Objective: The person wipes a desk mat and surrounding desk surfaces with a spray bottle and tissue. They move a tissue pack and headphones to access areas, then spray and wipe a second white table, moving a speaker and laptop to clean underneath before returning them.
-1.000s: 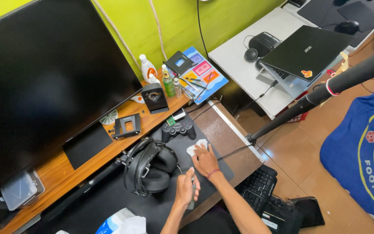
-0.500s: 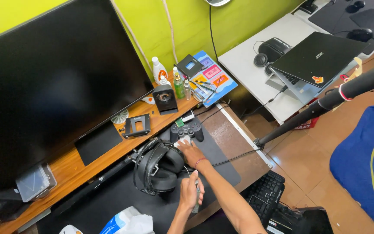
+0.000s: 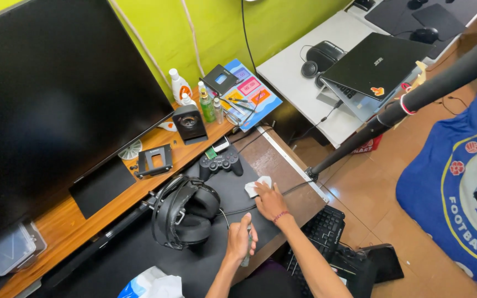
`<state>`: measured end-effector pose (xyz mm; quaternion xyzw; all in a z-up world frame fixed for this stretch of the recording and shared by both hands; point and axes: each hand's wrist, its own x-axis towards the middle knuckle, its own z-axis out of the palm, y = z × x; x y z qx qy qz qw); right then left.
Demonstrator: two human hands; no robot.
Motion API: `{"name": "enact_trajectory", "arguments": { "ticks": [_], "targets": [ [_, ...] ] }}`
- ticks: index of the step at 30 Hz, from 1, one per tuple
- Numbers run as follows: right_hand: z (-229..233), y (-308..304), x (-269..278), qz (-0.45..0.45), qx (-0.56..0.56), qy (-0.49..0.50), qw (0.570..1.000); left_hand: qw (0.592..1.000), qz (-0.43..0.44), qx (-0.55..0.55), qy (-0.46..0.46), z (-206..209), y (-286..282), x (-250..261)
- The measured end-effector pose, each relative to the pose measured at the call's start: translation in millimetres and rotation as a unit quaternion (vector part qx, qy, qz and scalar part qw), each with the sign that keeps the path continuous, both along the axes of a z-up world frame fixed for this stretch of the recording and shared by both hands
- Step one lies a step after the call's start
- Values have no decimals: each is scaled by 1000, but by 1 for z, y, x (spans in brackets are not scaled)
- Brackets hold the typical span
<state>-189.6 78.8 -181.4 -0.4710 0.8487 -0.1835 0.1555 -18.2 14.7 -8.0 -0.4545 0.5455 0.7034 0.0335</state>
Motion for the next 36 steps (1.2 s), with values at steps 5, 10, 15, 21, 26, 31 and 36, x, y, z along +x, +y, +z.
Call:
{"name": "enact_trajectory", "arguments": {
  "ticks": [5, 10, 15, 21, 26, 31, 36],
  "targets": [
    [15, -1, 18, -8, -46, -95, 994, 999, -32, -5, 1, 0, 11, 2],
    [55, 17, 44, -30, -155, -120, 980, 1000, -24, 4, -13, -9, 13, 5],
    [61, 56, 85, 0, -292, 16, 956, 999, 21, 16, -29, -6, 9, 12],
    [24, 54, 113, 74, -16, -116, 990, 1000, 23, 16, -12, -15, 14, 30],
    [-42, -10, 94, 107, 14, 11, 994, 999, 3, 12, -33, -22, 25, 41],
    [-32, -3, 75, -32, 56, 165, 984, 999, 11, 26, -35, -13, 18, 54],
    [-25, -6, 109, -50, 73, 94, 992, 999, 27, 9, -35, -12, 7, 64]
  ]
}}
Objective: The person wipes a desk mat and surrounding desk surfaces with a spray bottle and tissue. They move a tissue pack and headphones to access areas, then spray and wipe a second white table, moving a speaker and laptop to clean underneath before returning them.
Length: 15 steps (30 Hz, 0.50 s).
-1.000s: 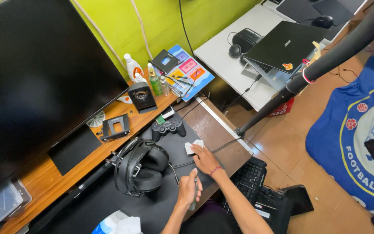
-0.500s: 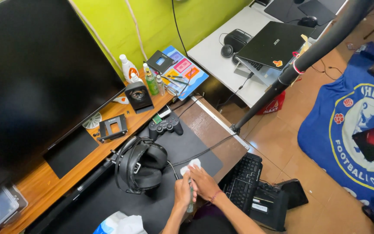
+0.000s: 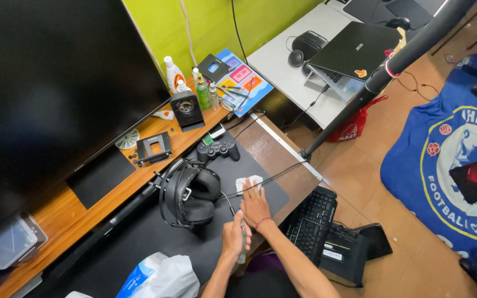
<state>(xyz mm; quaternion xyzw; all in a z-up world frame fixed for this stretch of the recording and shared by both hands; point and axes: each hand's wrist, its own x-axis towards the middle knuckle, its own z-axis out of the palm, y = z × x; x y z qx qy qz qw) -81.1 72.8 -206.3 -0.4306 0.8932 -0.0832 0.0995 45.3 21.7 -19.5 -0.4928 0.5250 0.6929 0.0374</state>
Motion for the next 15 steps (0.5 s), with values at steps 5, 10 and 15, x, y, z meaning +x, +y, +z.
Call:
{"name": "enact_trajectory", "arguments": {
  "ticks": [5, 10, 15],
  "targets": [
    [-5, -1, 24, 104, -3, -112, 988, 1000, -24, -9, -1, 6, -3, -1],
    [29, 44, 6, 107, 64, -53, 991, 997, -82, -7, -14, 16, 0, -6],
    [40, 65, -15, -112, -36, -77, 990, 992, -126, 16, -5, 21, 11, -4]
  ]
}}
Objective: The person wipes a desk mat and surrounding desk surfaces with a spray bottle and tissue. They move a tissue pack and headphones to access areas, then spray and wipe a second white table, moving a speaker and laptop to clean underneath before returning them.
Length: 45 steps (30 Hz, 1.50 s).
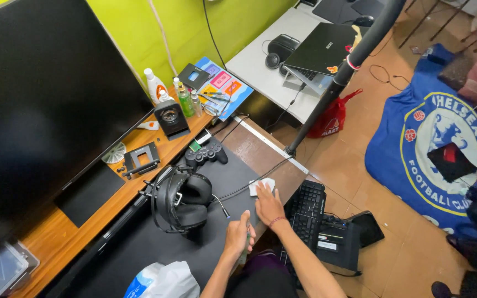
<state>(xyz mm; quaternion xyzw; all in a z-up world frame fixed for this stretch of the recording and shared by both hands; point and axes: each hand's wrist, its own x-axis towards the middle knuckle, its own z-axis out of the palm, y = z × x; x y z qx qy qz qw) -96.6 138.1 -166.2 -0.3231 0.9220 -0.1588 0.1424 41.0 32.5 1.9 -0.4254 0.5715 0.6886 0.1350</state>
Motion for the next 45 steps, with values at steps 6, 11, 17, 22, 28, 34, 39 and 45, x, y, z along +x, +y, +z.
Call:
{"name": "enact_trajectory", "arguments": {
  "ticks": [6, 11, 17, 22, 28, 34, 39, 45],
  "targets": [
    [-40, -3, 90, 75, -108, -143, 981, 999, -30, -26, -12, 15, 7, 9],
    [-30, 30, 85, 75, -64, 8, 995, 1000, 4, 11, 7, -2, 13, 30],
    [-38, 64, 29, -91, -107, 48, 989, 1000, 0, 18, -1, -1, 26, 66],
    [-10, 37, 45, -316, -200, -48, 926, 1000, 8, 23, -18, 4, 27, 75],
    [100, 18, 110, -419, -502, -471, 593, 994, 62, 38, 84, 12, 30, 72],
    [149, 63, 126, -373, -556, -494, 554, 992, 64, -76, 76, 70, 63, 45],
    [160, 131, 119, -388, -572, -427, 583, 996, 29, -70, 41, 96, 125, 24],
    [133, 233, 106, -395, -581, -411, 581, 989, 6, -140, 55, 62, 220, 9]
  ]
}}
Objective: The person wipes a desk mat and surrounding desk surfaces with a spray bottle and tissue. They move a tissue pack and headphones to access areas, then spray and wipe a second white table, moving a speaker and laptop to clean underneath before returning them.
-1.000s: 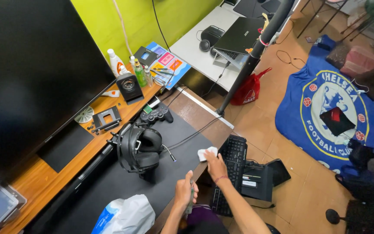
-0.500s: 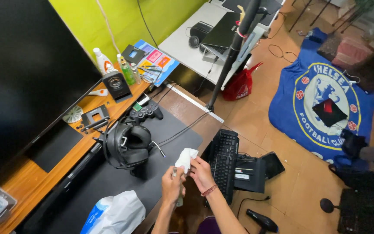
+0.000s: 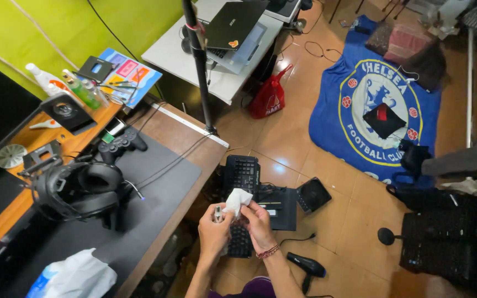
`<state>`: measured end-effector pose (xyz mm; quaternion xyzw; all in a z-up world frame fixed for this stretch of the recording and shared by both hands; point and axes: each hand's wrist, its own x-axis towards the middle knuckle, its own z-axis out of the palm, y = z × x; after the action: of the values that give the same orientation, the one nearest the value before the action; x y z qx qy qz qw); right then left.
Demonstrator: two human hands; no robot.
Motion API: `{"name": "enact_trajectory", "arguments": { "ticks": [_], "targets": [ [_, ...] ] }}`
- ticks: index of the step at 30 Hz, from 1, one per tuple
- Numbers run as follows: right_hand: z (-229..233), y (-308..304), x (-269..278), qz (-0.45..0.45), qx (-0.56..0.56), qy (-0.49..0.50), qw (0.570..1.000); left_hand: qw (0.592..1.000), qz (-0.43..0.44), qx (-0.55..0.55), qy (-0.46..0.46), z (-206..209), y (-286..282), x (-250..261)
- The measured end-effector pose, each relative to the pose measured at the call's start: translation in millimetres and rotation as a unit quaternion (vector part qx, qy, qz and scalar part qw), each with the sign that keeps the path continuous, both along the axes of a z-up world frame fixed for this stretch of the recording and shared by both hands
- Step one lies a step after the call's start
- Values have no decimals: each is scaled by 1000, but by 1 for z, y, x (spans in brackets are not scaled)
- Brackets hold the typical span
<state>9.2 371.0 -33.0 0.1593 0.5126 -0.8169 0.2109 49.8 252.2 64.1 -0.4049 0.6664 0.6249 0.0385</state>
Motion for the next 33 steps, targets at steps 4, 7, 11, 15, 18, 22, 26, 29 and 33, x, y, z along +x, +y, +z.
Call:
{"name": "enact_trajectory", "arguments": {
  "ticks": [4, 7, 11, 15, 18, 22, 26, 29, 33],
  "targets": [
    [8, 70, -13, 10, 1, 3, 1000, 999, 26, 24, 8, 8, 74, -9],
    [16, 120, -19, 0, 5, 9, 1000, 1000, 2, 12, 17, 6, 122, -15],
    [40, 171, -30, -25, 28, -14, 999, 997, -34, 29, 62, 1, 171, -32],
    [47, 208, -44, -86, 61, 2, 994, 993, -55, 44, 100, -1, 212, -57],
    [44, 237, -50, -130, 12, 1, 991, 985, -92, 38, 140, -9, 237, -69],
    [70, 270, -49, -178, 28, -21, 983, 975, -131, 84, 161, -14, 269, -85],
    [69, 309, -49, -233, 1, -28, 972, 966, -172, 144, 132, -5, 304, -98],
    [69, 331, -55, -268, -3, -34, 963, 962, -191, 163, 110, 8, 327, -109],
    [77, 354, -70, -306, 14, -36, 951, 963, -207, 119, 123, 15, 352, -127]
  ]
}}
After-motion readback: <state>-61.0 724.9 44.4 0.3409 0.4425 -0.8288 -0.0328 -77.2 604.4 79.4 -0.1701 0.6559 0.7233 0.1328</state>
